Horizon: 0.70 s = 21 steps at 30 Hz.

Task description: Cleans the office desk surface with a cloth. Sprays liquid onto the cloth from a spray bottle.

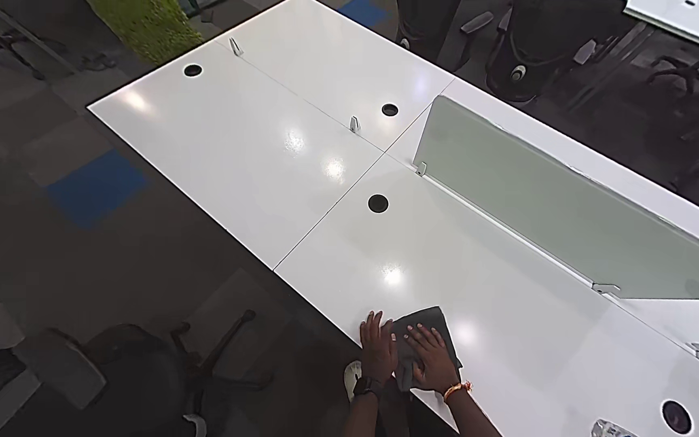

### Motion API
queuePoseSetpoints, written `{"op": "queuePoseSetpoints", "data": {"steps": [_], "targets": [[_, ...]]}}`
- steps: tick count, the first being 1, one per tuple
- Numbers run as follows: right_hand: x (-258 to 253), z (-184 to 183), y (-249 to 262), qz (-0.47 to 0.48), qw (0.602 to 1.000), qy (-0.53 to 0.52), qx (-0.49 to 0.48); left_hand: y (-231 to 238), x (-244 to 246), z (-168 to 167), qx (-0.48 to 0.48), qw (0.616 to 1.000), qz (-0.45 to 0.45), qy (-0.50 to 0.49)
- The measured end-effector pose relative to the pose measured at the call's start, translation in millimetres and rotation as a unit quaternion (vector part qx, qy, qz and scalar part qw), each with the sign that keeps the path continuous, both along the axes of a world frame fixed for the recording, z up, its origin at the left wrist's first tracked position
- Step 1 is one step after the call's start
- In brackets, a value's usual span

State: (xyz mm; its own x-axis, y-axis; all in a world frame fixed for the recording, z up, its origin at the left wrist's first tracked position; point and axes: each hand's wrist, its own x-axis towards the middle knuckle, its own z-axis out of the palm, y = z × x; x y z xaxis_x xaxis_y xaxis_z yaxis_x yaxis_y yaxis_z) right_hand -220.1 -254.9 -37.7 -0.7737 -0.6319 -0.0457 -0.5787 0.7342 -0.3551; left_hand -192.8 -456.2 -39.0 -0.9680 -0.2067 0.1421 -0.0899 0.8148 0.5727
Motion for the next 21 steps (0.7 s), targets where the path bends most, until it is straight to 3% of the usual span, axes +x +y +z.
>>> {"op": "queuePoseSetpoints", "data": {"steps": [5, 12, 21], "targets": [[-61, -10, 2, -0.119, 0.992, 0.049, 0.019, 16, -40, -10, -0.014, 0.991, -0.131, 0.008], [-106, -4, 4, -0.189, 0.98, 0.051, 0.044, 23, -89, -14, -0.053, 0.981, -0.188, 0.021], [-165, -1, 12, -0.273, 0.96, 0.036, 0.051, 29, -127, -21, -0.02, 0.961, -0.276, -0.022]]}}
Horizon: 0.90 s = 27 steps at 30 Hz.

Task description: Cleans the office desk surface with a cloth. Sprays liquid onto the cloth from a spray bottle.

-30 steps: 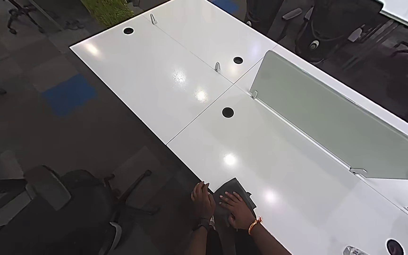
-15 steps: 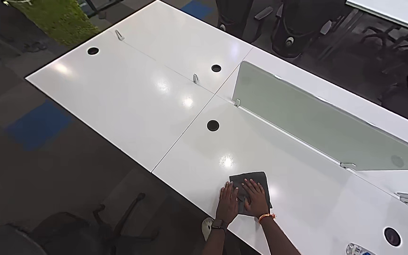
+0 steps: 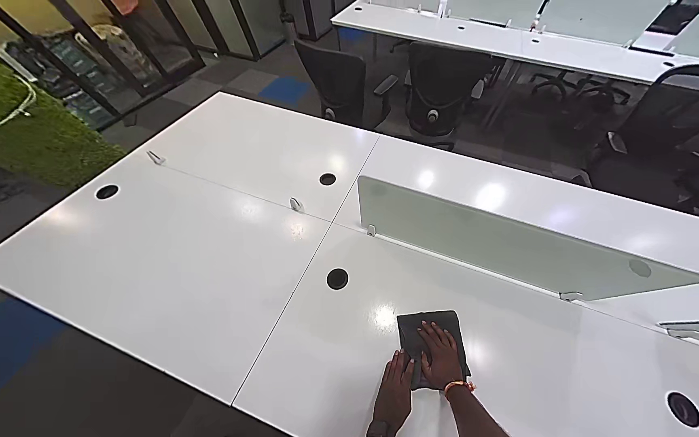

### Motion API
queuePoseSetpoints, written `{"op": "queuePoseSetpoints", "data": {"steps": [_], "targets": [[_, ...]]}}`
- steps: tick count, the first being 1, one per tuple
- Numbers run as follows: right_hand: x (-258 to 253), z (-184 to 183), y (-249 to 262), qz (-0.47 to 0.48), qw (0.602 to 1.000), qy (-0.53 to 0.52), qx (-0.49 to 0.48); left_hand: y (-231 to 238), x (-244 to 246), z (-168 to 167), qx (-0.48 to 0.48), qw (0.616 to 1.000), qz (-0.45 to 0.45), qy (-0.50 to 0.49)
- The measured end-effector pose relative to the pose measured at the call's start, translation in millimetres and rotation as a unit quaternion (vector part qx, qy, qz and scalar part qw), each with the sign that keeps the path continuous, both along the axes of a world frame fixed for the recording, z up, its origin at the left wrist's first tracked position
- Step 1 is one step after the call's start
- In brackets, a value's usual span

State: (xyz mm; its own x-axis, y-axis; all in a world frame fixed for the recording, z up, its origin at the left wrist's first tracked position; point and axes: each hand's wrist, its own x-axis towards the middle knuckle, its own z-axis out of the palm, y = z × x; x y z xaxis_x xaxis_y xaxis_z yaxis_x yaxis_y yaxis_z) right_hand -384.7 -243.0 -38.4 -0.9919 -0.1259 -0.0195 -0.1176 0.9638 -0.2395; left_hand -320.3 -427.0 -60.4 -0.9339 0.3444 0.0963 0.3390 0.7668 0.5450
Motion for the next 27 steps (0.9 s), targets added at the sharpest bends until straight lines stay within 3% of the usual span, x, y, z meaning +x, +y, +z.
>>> {"op": "queuePoseSetpoints", "data": {"steps": [7, 16, 23, 27], "targets": [[-52, -1, 13, -0.048, 0.999, 0.014, 0.006, 0, -2, 6, -0.094, 0.995, -0.021, -0.041], [-135, 5, 23, -0.135, 0.99, 0.034, -0.012, -3, -4, 13, -0.097, 0.992, -0.042, -0.073], [-168, 3, 23, -0.19, 0.98, 0.055, -0.01, -2, -9, 26, -0.103, 0.985, -0.049, -0.131], [-178, -1, 25, -0.199, 0.979, 0.052, -0.003, 0, -6, 20, -0.102, 0.988, -0.043, -0.106]]}}
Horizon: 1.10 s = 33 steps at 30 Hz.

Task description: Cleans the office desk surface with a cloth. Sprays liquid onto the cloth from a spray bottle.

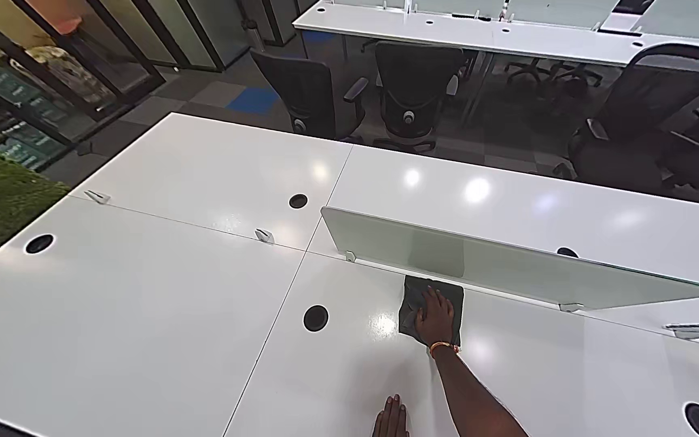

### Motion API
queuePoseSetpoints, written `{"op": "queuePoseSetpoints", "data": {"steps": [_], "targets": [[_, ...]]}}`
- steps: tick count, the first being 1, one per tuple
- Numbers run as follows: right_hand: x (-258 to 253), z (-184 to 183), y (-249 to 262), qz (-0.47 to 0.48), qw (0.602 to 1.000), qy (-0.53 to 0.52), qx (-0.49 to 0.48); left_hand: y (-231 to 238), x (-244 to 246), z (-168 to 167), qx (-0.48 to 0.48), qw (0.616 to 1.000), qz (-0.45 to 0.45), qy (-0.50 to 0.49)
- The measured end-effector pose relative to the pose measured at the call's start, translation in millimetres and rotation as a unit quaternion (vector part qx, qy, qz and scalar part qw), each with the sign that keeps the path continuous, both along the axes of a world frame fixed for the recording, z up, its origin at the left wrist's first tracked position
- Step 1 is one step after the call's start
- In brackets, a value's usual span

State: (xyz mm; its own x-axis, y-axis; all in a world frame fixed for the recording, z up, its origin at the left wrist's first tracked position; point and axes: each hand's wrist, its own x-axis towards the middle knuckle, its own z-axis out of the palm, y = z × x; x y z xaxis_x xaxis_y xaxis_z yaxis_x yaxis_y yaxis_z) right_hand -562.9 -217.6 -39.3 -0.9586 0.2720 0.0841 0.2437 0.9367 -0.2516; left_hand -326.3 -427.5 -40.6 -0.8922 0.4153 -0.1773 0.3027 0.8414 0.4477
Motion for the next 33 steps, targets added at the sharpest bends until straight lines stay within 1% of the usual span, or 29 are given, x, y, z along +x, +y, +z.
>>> {"op": "queuePoseSetpoints", "data": {"steps": [8, 13, 16, 19, 21, 23, 25, 26, 28, 31, 33], "targets": [[-17, 1, 1, -0.017, 1.0, 0.004, -0.004, -1, 0, 0, -0.002, 1.0, 0.002, 0.012], [-27, -1, 3, -0.016, 1.0, 0.006, 0.0, -1, 3, -13, -0.003, 0.997, 0.007, 0.074], [-29, -1, 5, 0.0, 1.0, -0.011, 0.001, -2, 5, -20, 0.016, 0.994, 0.016, 0.104], [-18, -3, -2, 0.031, 0.999, -0.033, -0.008, -4, 6, -23, 0.035, 0.994, 0.013, 0.101], [9, -2, -12, 0.045, 0.998, -0.039, -0.028, -5, 6, -25, 0.058, 0.993, 0.009, 0.099], [52, 6, -31, 0.07, 0.994, -0.066, -0.054, -9, 4, -24, 0.104, 0.991, 0.016, 0.085], [100, 14, -48, 0.103, 0.989, -0.088, -0.066, -15, -2, -12, 0.161, 0.986, 0.028, 0.032], [124, 17, -57, 0.117, 0.986, -0.102, -0.067, -21, -4, 0, 0.17, 0.985, 0.036, -0.006], [175, 18, -78, 0.148, 0.978, -0.133, -0.065, -41, 8, 25, 0.145, 0.986, 0.048, -0.064], [258, 25, -109, 0.208, 0.96, -0.169, -0.085, -81, 54, 45, 0.101, 0.99, 0.056, -0.077], [306, 34, -125, 0.265, 0.937, -0.204, -0.099, -112, 85, 57, 0.068, 0.993, 0.049, -0.086]]}}
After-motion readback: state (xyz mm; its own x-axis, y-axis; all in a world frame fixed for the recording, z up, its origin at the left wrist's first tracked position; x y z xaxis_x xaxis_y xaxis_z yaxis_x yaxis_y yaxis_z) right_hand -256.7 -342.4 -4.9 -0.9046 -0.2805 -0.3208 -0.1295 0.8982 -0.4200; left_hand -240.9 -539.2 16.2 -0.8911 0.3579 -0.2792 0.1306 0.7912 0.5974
